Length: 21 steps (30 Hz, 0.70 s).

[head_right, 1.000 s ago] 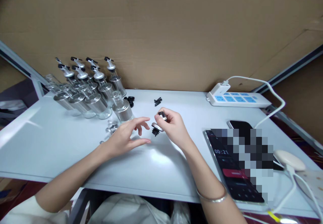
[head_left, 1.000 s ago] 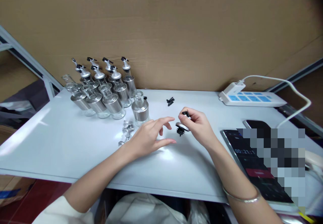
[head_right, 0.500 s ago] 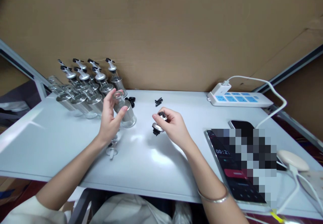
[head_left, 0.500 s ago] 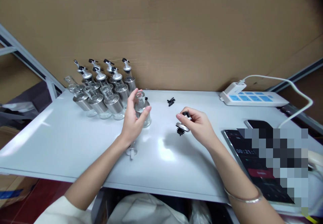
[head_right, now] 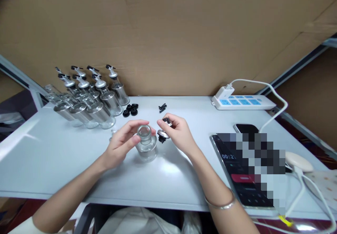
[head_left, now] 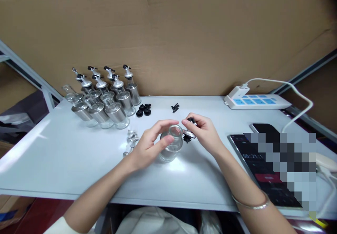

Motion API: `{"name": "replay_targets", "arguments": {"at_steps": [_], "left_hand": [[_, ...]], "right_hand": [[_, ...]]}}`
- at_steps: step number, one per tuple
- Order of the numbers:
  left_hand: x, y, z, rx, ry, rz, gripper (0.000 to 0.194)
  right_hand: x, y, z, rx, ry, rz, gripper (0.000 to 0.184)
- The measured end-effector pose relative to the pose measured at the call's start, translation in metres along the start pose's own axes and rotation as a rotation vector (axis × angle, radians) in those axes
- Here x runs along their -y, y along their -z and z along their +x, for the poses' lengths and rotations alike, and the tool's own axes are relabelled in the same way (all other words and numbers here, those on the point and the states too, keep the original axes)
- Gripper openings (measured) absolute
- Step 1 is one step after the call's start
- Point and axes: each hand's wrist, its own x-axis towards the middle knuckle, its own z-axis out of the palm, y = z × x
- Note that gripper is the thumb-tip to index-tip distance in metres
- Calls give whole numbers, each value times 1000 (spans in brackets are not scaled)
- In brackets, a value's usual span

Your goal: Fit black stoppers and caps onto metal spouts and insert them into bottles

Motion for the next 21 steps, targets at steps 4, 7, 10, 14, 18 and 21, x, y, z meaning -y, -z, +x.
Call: {"name": "replay_targets", "arguments": {"at_steps": [4,7,10,14,18,21], "left_hand": [[-3,-7,-1,29,33,-126,33],[-1,-10,0,21,34,-177,35],[1,-11,1,22,30,-195,35],[2,-13,0,0,37,-223,35],[3,-14,1,-21,24,-231,39],[3,-15,2,-17,21,-234,41]], "right_hand": [[-4,0,2,-117,6,82,47],[0,2,5,-261,-19,267,45],[18,1,5,-300,-31,397,44],[51,-11,-1,-238,133,223,37],[67,-26,-4,-200,390,-147,31],[66,-29,-3,-172,469,-234,30]]}}
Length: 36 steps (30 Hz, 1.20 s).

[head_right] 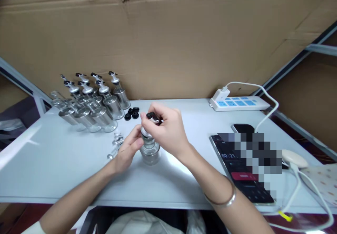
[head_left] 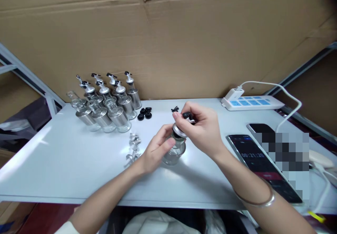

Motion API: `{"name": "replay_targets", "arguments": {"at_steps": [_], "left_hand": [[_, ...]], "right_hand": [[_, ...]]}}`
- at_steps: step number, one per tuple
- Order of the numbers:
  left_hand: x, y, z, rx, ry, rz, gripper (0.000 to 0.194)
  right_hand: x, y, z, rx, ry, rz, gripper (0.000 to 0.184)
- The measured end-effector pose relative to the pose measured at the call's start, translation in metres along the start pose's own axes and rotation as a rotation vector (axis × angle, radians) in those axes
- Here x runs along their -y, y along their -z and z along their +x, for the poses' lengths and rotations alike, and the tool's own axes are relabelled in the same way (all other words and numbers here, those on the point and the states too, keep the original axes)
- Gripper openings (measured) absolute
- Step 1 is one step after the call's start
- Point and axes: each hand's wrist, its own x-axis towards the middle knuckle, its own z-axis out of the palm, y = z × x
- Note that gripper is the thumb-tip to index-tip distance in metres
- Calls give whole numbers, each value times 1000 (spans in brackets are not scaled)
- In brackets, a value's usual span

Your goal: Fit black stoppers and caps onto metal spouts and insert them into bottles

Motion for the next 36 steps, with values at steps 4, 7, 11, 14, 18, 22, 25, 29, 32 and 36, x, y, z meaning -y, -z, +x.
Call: {"name": "replay_targets", "arguments": {"at_steps": [4,7,11,14,18,22,25,29,32,36], "left_hand": [[0,0,0,10,4,0,44],[-3,0,1,25,18,26,47],[-7,0,1,33,51,62,53],[-7,0,2,36,39,43,53],[-6,0,3,32,45,30,52],[-5,1,2,36,65,59,51],[-6,1,2,41,78,92,52],[-6,1,2,45,63,119,54],[-5,2,1,49,43,171,55],[-3,2,0,37,30,237,55]], "right_hand": [[-6,3,-1,26,68,-40,27],[-7,5,-1,56,85,-52,27],[-8,5,0,117,114,-74,27],[-8,5,1,163,186,-100,29],[-7,5,2,192,305,-134,29],[-9,5,1,213,337,-144,28],[-11,4,-1,199,331,-143,29],[-12,4,-2,185,319,-138,30],[-11,3,-2,192,305,-135,29],[-8,3,0,211,295,-135,26]]}}
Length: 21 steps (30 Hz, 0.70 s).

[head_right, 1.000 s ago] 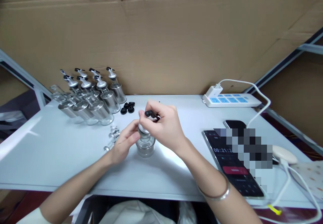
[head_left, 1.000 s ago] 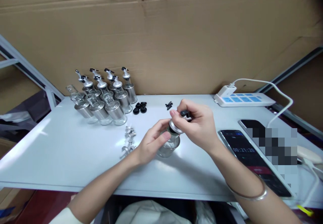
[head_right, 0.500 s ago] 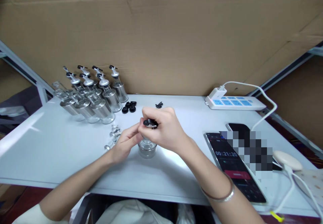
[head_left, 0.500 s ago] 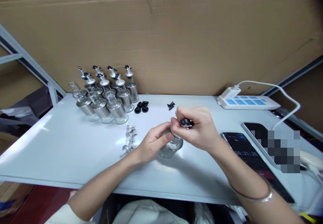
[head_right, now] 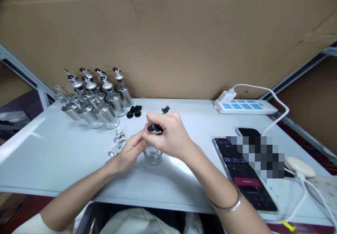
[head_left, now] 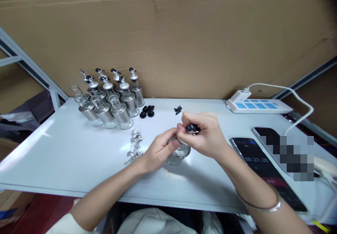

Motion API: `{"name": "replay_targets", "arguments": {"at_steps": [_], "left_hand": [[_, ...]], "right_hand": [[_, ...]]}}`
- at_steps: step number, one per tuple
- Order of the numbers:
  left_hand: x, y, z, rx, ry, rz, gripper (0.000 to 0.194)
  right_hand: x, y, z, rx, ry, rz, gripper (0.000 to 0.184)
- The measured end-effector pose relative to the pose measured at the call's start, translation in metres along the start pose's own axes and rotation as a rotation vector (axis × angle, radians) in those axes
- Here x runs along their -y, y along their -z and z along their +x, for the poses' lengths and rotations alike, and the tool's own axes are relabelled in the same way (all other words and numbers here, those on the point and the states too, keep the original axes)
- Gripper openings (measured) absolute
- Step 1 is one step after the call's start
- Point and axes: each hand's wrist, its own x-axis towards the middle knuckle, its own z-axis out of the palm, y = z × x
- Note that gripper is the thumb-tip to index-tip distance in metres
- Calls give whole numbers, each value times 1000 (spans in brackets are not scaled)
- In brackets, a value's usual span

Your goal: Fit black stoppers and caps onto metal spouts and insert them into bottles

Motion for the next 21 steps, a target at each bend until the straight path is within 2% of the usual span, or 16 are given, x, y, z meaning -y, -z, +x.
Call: {"name": "replay_targets", "arguments": {"at_steps": [15,21], "left_hand": [[1,0,-2,-16,-30,-20,48],[3,-1,-3,-6,-39,-38,51]], "right_hand": [[3,6,8,274,-108,-43,23],[3,6,7,275,-108,-76,24]]}}
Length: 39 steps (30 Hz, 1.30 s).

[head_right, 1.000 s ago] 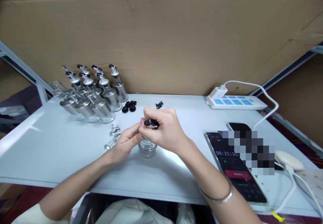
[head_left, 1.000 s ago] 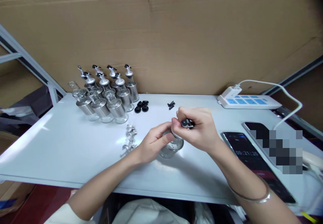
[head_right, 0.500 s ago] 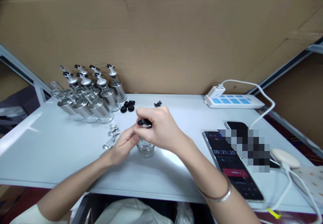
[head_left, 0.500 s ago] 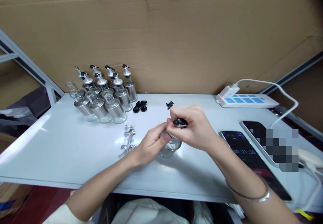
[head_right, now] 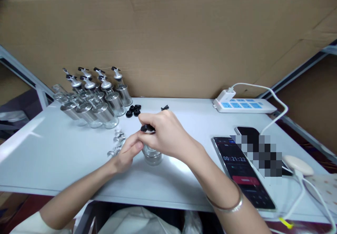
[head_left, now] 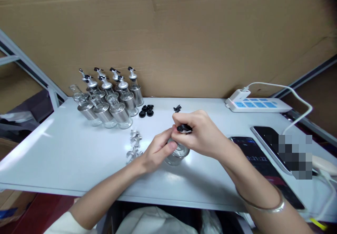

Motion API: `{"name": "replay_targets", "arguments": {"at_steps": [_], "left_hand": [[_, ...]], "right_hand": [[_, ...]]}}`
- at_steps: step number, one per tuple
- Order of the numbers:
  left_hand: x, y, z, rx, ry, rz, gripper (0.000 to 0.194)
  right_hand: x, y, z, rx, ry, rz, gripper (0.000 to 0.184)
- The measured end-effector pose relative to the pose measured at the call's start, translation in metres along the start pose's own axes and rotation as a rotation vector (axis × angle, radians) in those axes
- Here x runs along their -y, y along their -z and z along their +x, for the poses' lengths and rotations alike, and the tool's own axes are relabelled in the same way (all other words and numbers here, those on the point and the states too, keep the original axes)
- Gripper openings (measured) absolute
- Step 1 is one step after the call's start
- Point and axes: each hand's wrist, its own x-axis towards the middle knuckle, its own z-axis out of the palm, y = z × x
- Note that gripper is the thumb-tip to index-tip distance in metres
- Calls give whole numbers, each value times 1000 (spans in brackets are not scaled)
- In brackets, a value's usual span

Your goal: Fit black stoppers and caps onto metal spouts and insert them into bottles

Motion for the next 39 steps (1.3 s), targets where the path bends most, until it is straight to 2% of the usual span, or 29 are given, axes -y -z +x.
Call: {"name": "replay_targets", "arguments": {"at_steps": [6,9,13,15,17,20,26,32,35,39], "left_hand": [[0,-3,1,-33,42,28,53],[-2,-2,1,-18,56,32,52],[-5,0,1,-19,108,17,55],[-6,0,1,-24,115,20,58],[-6,0,1,-8,109,22,61],[-6,0,2,17,96,14,64],[-5,-2,2,-30,65,25,59],[-4,-4,2,11,-34,7,50],[-3,-5,2,-4,-3,69,49],[-5,-5,3,-81,42,128,41]], "right_hand": [[0,-2,-5,-62,48,7,20],[1,-5,-9,-147,39,24,24],[-12,-14,-17,-228,-26,209,29],[-24,-18,-23,-166,-97,448,33],[-37,-21,-28,-54,-180,711,57],[-48,-21,-34,40,-246,877,71],[-44,-13,-41,182,-273,642,74],[-43,-12,-43,362,-346,621,69],[-45,-11,-45,359,-353,598,66],[-45,-13,-45,284,-339,592,63]]}}
